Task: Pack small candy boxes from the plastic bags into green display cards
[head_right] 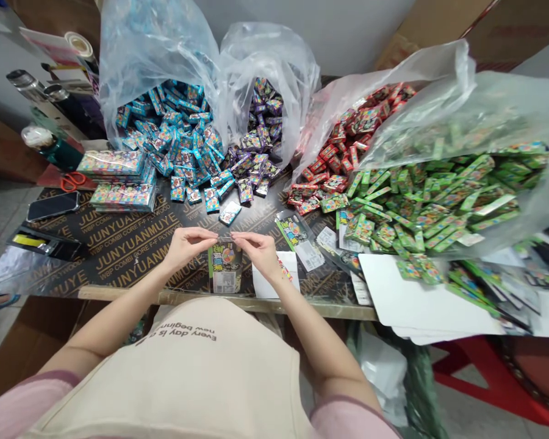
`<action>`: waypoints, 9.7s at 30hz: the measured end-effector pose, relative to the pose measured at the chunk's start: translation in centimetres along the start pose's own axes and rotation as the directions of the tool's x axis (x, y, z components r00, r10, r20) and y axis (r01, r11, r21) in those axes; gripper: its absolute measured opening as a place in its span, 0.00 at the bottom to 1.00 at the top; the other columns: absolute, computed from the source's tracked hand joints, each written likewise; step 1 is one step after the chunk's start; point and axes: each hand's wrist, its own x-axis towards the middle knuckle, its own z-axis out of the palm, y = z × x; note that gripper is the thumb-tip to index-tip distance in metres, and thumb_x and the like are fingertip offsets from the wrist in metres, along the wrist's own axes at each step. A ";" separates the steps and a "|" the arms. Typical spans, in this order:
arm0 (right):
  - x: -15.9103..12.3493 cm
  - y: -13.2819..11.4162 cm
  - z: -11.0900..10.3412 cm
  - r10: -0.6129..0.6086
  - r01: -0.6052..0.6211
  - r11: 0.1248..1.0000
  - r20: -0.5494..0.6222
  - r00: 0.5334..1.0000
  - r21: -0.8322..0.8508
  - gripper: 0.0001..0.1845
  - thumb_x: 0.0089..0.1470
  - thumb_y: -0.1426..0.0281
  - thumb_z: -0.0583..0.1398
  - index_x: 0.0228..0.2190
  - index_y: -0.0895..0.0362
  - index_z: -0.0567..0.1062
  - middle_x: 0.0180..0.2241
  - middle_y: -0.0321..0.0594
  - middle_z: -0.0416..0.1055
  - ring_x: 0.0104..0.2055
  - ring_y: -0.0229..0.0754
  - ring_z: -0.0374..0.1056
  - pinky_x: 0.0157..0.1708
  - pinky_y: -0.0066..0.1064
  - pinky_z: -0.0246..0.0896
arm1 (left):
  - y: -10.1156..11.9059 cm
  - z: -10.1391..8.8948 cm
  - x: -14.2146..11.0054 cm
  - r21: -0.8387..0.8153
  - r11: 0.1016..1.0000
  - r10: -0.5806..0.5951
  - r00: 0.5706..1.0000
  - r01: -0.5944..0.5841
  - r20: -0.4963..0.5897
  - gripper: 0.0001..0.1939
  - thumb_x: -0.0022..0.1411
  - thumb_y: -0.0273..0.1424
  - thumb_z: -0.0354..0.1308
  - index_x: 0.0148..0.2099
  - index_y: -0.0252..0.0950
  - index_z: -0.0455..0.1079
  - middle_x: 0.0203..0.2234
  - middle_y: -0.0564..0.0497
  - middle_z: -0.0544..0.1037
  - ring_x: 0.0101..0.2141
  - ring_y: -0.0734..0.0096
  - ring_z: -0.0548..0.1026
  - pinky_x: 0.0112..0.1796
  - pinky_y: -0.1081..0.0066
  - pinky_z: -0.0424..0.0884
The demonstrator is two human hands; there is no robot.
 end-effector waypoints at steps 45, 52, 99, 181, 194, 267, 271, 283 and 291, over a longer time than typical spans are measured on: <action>7.2 5.5 0.1 0.019 0.404 0.327 0.433 0.901 -0.854 0.40 0.53 0.59 0.61 0.63 0.58 0.55 0.51 0.57 0.66 0.52 0.58 0.61 0.49 0.45 0.54 | -7.2 -4.9 -2.6 0.712 0.545 -0.021 0.842 -0.443 0.540 0.48 0.43 0.36 0.70 0.65 0.40 0.54 0.63 0.38 0.58 0.64 0.45 0.52 0.60 0.39 0.32; 6.6 6.6 -1.4 -0.018 0.434 0.471 0.483 0.876 -0.769 0.55 0.40 0.55 0.68 0.64 0.52 0.51 0.64 0.57 0.49 0.63 0.65 0.49 0.55 0.56 0.49 | -8.2 -4.4 -1.5 0.767 0.432 -0.078 0.828 -0.474 0.556 0.48 0.46 0.37 0.69 0.66 0.41 0.51 0.54 0.40 0.64 0.55 0.51 0.63 0.59 0.47 0.49; 3.3 6.8 0.3 -0.295 0.516 0.509 0.423 0.857 -0.689 0.40 0.44 0.57 0.65 0.58 0.49 0.61 0.54 0.45 0.69 0.57 0.58 0.61 0.61 0.56 0.28 | -8.1 -5.5 0.1 0.815 0.512 -0.052 0.937 -0.272 0.345 0.58 0.39 0.39 0.72 0.68 0.36 0.47 0.52 0.39 0.67 0.53 0.48 0.64 0.56 0.49 0.53; 7.4 4.0 -8.6 -0.157 0.141 0.832 0.017 0.987 -0.536 0.39 0.43 0.63 0.65 0.56 0.53 0.59 0.45 0.46 0.71 0.41 0.48 0.70 0.44 0.41 0.64 | -5.9 -1.3 1.2 0.618 0.768 -0.018 0.959 -0.168 0.283 0.44 0.47 0.41 0.68 0.64 0.39 0.57 0.60 0.38 0.60 0.60 0.48 0.59 0.58 0.50 0.53; 3.0 2.8 -1.1 -0.304 0.445 0.756 0.344 0.888 -0.480 0.55 0.38 0.55 0.69 0.63 0.51 0.51 0.62 0.49 0.54 0.64 0.57 0.51 0.61 0.52 0.44 | -4.8 1.6 1.6 -0.316 0.813 -0.482 0.869 0.490 0.108 0.20 0.38 0.42 0.71 0.28 0.30 0.76 0.22 0.49 0.78 0.22 0.74 0.72 0.27 0.73 0.66; 1.3 2.1 -0.2 -0.284 0.474 0.839 0.528 0.800 -0.267 0.48 0.42 0.66 0.67 0.62 0.51 0.55 0.56 0.46 0.65 0.58 0.51 0.62 0.59 0.48 0.53 | -3.8 -2.9 1.1 -0.098 0.938 -0.324 0.940 0.334 0.104 0.24 0.44 0.39 0.68 0.43 0.32 0.77 0.34 0.45 0.80 0.33 0.67 0.76 0.34 0.72 0.70; 1.3 0.5 0.3 -0.240 0.528 0.838 0.778 0.581 -0.135 0.42 0.46 0.66 0.66 0.61 0.49 0.58 0.59 0.44 0.63 0.60 0.49 0.61 0.58 0.44 0.56 | -3.0 -3.9 0.9 -0.056 0.870 -0.370 0.725 0.490 0.581 0.33 0.37 0.30 0.72 0.50 0.33 0.74 0.30 0.47 0.80 0.25 0.73 0.74 0.26 0.75 0.69; 2.3 3.2 3.1 -0.404 0.550 0.569 0.375 0.834 -0.611 0.45 0.43 0.56 0.66 0.61 0.49 0.58 0.62 0.49 0.54 0.63 0.60 0.51 0.59 0.53 0.45 | -4.7 -0.4 1.1 -0.495 0.720 -0.534 0.844 0.486 0.051 0.25 0.33 0.30 0.73 0.36 0.32 0.69 0.27 0.51 0.78 0.26 0.71 0.76 0.31 0.67 0.74; 3.2 5.4 0.3 -0.362 0.420 0.522 0.253 0.897 -0.743 0.38 0.41 0.60 0.65 0.55 0.55 0.65 0.51 0.47 0.67 0.54 0.55 0.61 0.57 0.48 0.43 | -5.9 -3.8 0.4 0.500 0.865 -0.049 0.989 -0.027 0.139 0.48 0.39 0.44 0.71 0.61 0.37 0.60 0.53 0.40 0.70 0.54 0.48 0.67 0.54 0.52 0.60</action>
